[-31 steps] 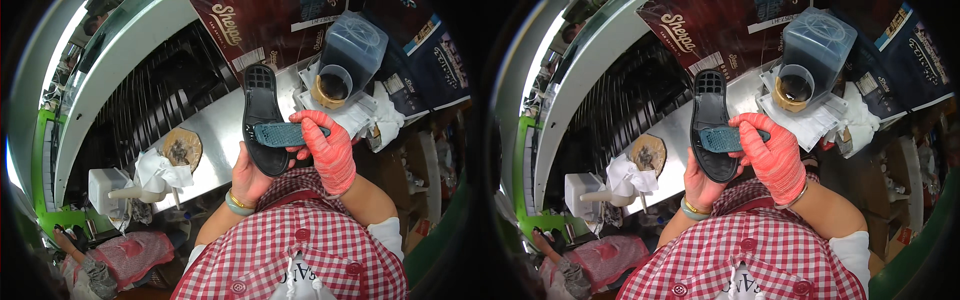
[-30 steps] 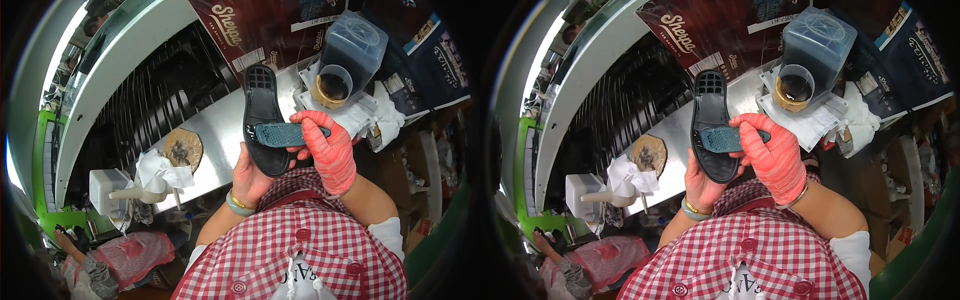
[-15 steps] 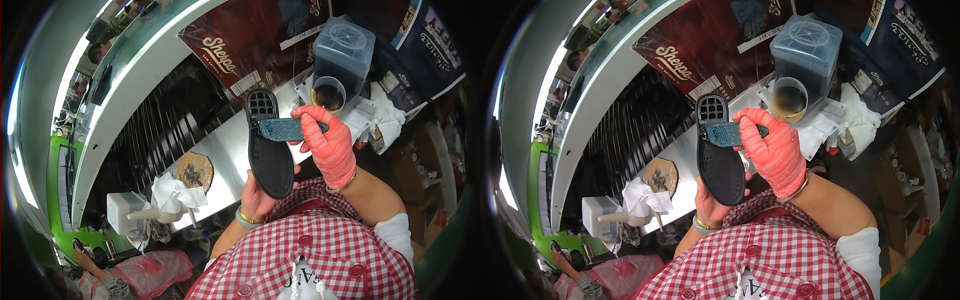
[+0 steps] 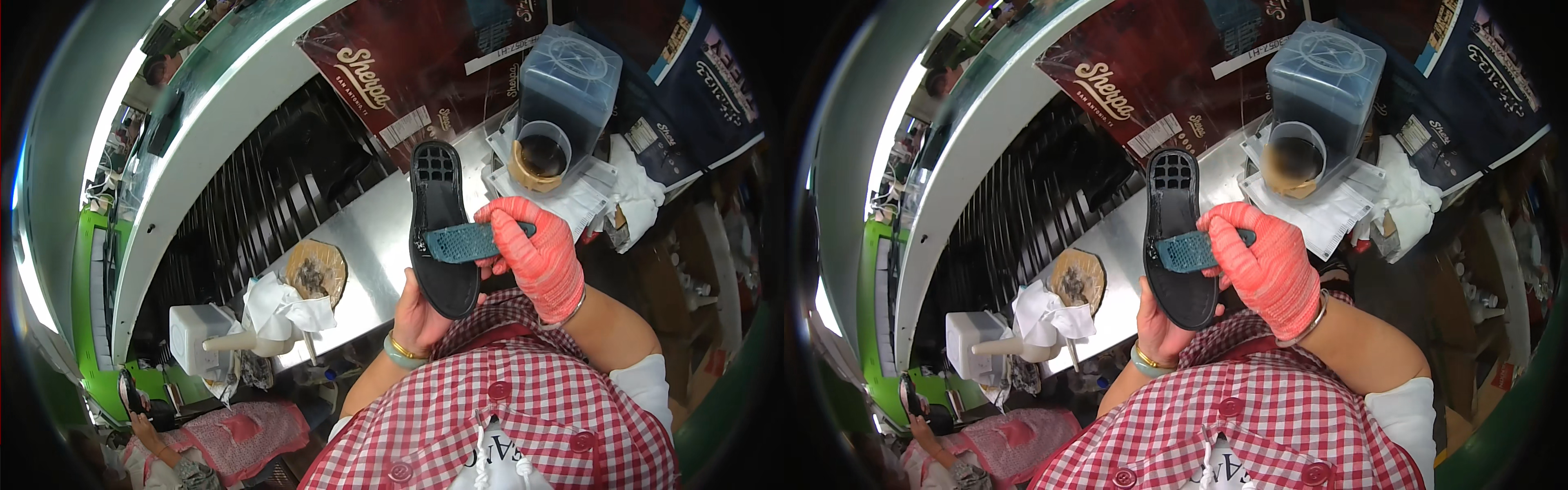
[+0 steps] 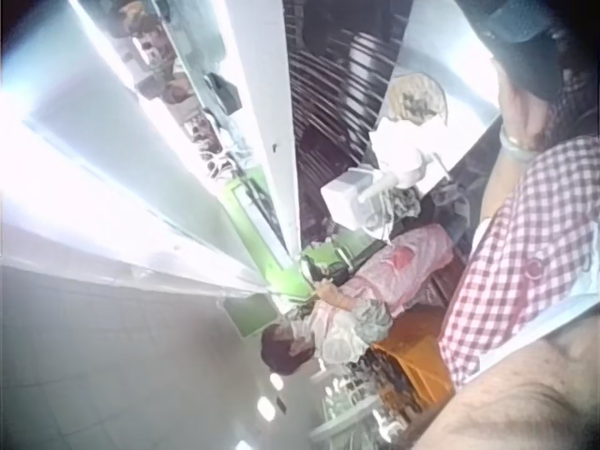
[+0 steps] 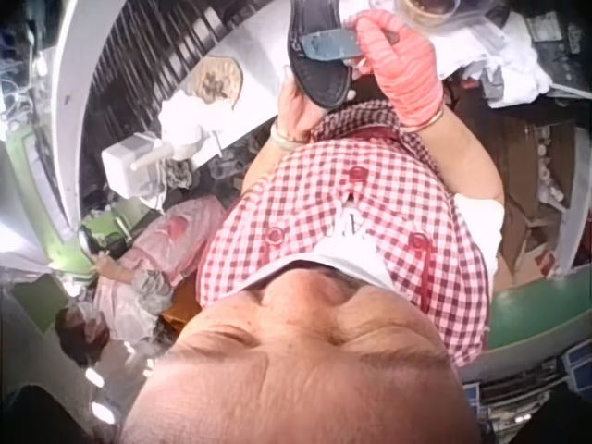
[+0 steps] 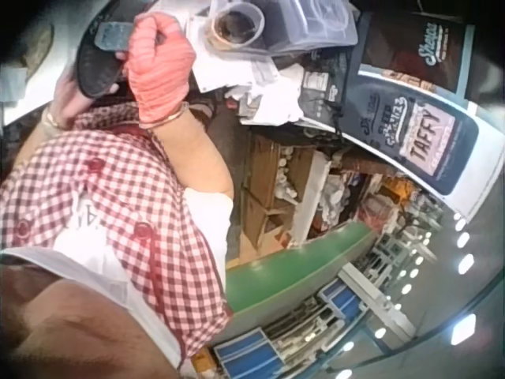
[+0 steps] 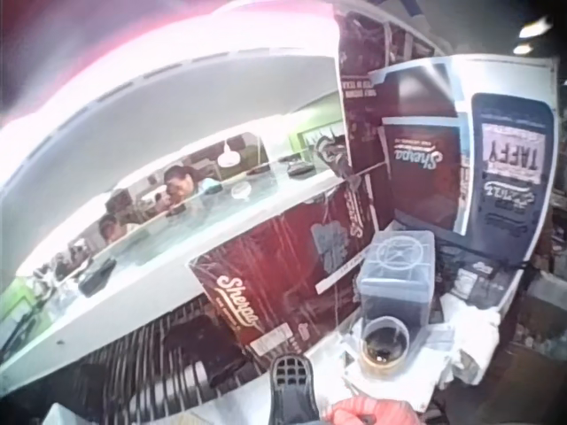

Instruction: The person cleans the soles of black slippers using a blue brush and a dark liquid solution. They repeatedly dip the brush into a container and scrub the slipper soles, occasionally placing the slippers on a nearby conveyor belt. The person also handles a stack of white face masks and a cardboard box during the process.

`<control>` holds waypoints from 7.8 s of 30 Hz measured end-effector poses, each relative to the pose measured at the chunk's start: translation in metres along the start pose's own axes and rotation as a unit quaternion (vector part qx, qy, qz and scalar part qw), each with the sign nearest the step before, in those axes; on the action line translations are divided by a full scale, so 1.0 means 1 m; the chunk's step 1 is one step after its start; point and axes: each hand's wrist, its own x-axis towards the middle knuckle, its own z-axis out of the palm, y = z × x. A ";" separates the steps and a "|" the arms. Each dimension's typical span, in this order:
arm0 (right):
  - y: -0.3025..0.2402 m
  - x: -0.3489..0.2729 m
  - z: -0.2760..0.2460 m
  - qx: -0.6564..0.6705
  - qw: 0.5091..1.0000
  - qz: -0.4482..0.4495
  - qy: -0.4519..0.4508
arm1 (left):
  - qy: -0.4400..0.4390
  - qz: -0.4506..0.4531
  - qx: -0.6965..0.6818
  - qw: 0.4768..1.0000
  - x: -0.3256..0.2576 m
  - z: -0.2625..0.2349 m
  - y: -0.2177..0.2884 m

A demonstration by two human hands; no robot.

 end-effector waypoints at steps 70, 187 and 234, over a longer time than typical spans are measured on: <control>0.036 0.099 0.042 -0.231 0.903 0.205 -0.299 | 0.150 -0.384 0.179 0.893 0.002 -0.082 0.151; -0.036 -0.026 -0.064 -0.269 0.823 -0.472 0.166 | 0.501 0.169 0.752 0.393 0.140 0.095 0.480; 0.011 0.061 -0.130 -0.064 0.975 -0.020 0.212 | 0.169 0.060 0.074 0.981 0.003 -0.014 0.015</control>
